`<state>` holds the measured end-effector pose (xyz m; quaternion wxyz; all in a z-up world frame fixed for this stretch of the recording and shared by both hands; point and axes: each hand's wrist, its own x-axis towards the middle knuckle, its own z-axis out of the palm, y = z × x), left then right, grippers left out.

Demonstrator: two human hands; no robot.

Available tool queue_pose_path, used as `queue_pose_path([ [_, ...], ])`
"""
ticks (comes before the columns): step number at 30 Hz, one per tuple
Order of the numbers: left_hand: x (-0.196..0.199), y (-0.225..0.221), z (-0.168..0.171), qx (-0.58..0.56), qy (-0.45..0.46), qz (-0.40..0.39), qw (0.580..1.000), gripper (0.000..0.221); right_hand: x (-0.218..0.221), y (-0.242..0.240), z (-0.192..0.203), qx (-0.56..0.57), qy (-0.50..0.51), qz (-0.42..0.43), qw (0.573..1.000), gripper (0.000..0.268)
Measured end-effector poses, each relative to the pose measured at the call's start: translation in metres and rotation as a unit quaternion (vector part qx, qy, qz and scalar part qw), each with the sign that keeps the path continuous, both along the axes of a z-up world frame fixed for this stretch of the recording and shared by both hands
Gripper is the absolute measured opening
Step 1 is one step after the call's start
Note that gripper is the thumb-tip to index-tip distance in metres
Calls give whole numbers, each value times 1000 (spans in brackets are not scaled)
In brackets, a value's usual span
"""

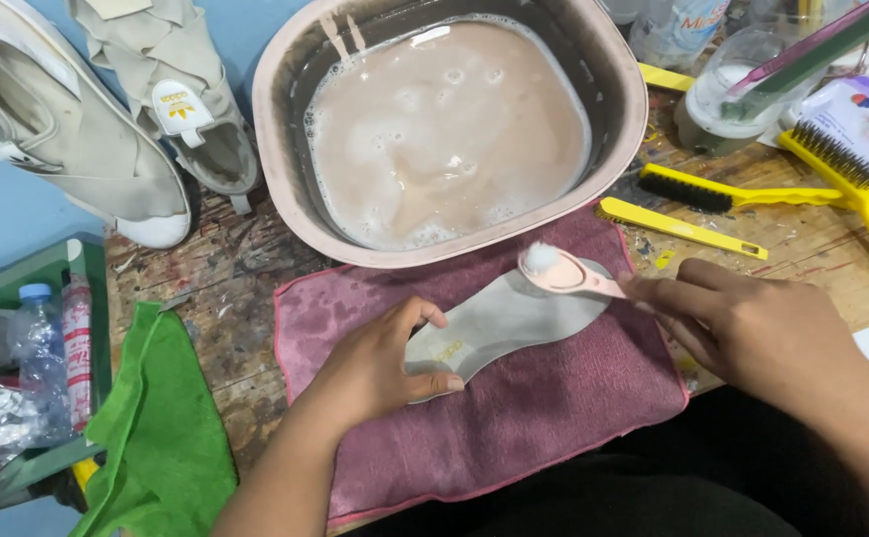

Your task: Cleaning a shoe insole by scrubbing it with a brush and soapy water on a workbench.

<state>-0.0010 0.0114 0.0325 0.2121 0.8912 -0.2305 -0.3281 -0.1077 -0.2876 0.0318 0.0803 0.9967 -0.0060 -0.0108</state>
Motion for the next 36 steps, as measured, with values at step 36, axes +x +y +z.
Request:
queue_pose_path([
  [36,3,4,-13,-53,-39,-13,998,49,89,-95,-33,-93,-239,5,967,35],
])
